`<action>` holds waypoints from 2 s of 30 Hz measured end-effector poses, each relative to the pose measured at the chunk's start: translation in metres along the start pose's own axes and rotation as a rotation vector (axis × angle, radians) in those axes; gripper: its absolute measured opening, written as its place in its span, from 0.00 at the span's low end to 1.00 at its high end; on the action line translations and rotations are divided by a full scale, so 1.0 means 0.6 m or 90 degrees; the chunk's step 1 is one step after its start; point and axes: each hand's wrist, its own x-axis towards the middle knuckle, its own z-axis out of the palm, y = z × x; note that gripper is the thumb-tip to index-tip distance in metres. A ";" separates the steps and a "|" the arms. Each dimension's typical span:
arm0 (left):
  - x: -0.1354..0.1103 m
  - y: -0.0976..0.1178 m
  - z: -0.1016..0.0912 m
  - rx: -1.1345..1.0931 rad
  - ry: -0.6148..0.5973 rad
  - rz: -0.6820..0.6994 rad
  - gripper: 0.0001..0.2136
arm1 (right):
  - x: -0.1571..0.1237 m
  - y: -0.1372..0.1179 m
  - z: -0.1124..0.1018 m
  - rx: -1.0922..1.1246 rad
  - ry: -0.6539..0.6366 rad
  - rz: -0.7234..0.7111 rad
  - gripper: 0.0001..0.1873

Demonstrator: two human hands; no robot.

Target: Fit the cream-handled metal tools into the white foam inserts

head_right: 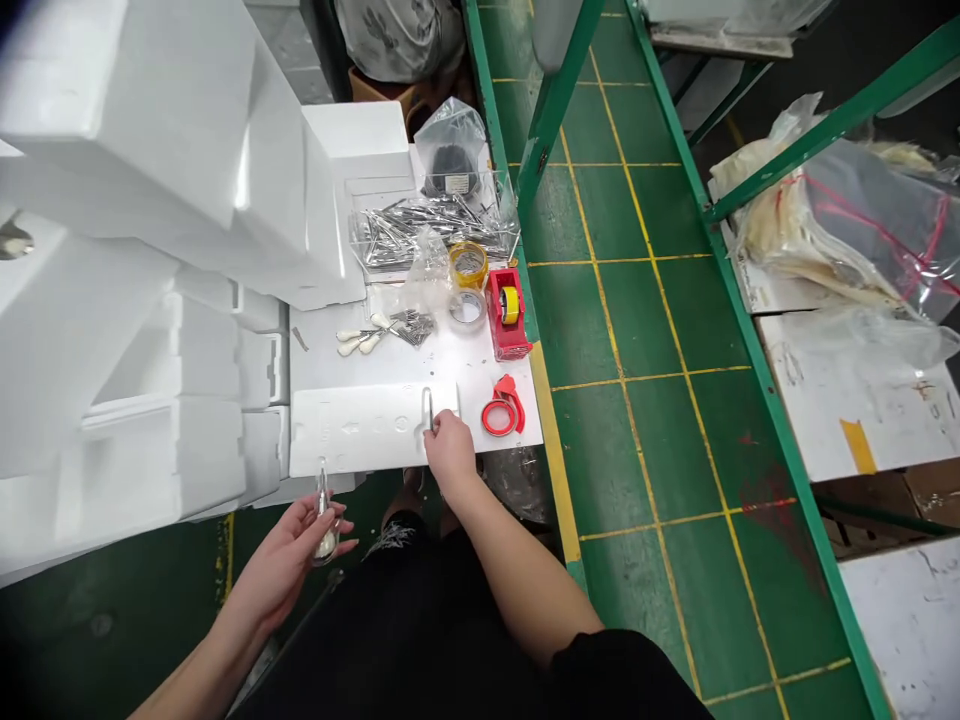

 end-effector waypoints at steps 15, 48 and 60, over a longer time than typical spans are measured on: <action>0.080 0.135 -0.039 0.330 -0.259 0.165 0.21 | -0.063 -0.059 -0.004 -0.102 0.085 0.031 0.11; 0.221 0.186 0.064 0.628 -0.321 0.415 0.21 | -0.077 -0.050 0.079 -0.086 0.220 0.185 0.07; 0.278 0.088 0.157 1.036 -0.521 0.897 0.25 | -0.070 -0.016 0.059 -0.230 0.180 0.055 0.08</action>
